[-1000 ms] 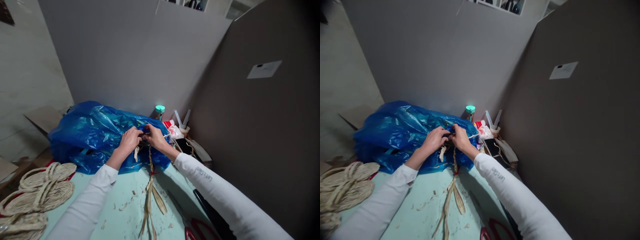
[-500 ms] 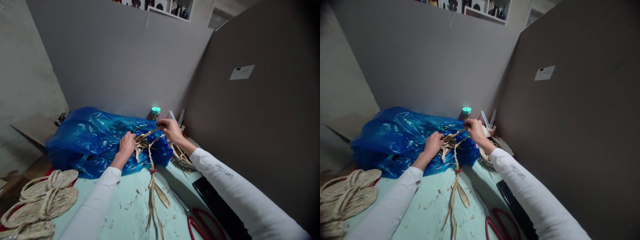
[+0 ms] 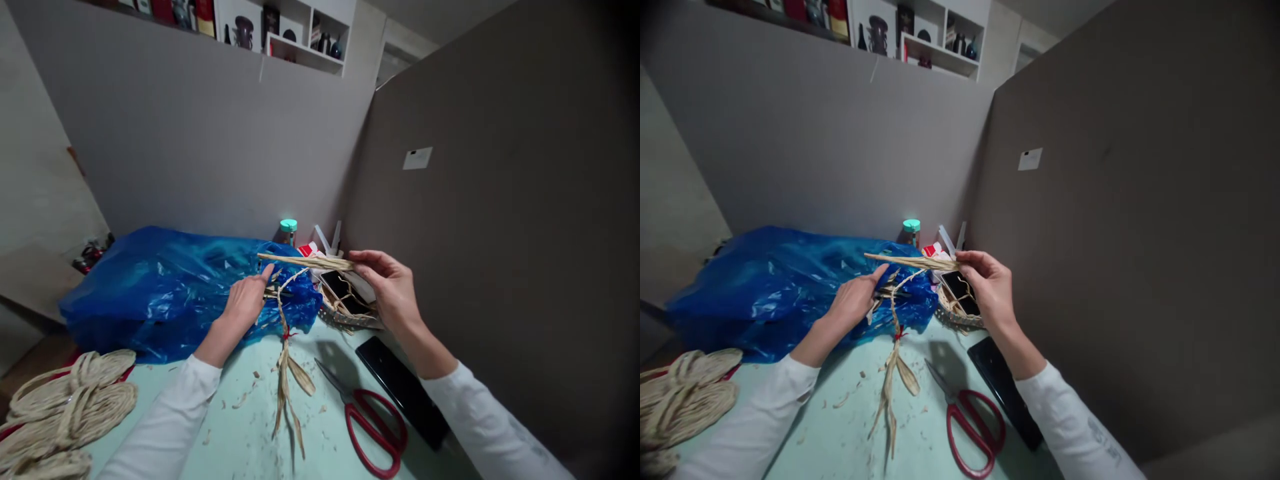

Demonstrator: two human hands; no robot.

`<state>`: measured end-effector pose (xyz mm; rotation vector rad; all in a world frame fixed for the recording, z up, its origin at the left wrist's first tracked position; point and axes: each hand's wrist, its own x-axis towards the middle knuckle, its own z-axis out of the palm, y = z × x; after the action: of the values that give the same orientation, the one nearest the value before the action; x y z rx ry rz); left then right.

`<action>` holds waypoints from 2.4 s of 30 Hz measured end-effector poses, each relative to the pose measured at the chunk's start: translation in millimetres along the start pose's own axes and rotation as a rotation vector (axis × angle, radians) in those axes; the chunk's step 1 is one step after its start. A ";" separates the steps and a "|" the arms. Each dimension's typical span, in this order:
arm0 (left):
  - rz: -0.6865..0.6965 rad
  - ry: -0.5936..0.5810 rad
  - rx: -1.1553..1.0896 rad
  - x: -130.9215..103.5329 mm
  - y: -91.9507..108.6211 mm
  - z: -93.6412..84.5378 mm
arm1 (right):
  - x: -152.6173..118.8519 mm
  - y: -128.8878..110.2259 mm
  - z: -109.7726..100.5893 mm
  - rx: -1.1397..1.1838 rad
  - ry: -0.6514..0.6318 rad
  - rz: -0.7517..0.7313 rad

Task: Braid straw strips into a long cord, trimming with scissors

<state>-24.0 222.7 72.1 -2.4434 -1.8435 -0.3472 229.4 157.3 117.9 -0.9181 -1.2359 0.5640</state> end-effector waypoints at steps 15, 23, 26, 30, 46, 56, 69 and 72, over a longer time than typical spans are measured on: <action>-0.071 -0.047 -0.088 -69.9 32.7 -13.7 | -88.6 10.4 18.5 0.167 0.039 0.072; -0.262 0.174 -1.587 -105.7 80.8 -15.7 | -115.3 17.5 23.5 -0.024 -0.285 0.021; -0.234 0.157 -1.522 -115.5 81.6 -7.5 | -118.9 18.8 23.7 -0.042 -0.517 0.083; -0.275 0.153 -1.515 -126.8 79.9 -1.0 | -120.3 22.2 24.0 0.128 -0.626 0.209; -0.291 0.052 -1.614 -134.2 79.1 9.7 | -124.1 10.5 24.1 -0.126 -0.516 0.072; -0.246 0.105 -1.492 -134.2 84.8 14.3 | -131.8 21.4 27.0 -0.090 -0.376 0.185; -0.168 0.102 -0.958 -137.3 77.3 10.9 | -125.6 24.5 25.7 -0.021 -0.551 0.169; -0.178 0.054 -0.978 -137.4 77.4 10.1 | -122.8 25.1 24.6 0.057 -0.556 0.311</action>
<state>15.8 73.3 39.4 -2.6771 -2.1992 -1.6406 175.8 80.2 31.3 -0.9432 -1.5685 1.1526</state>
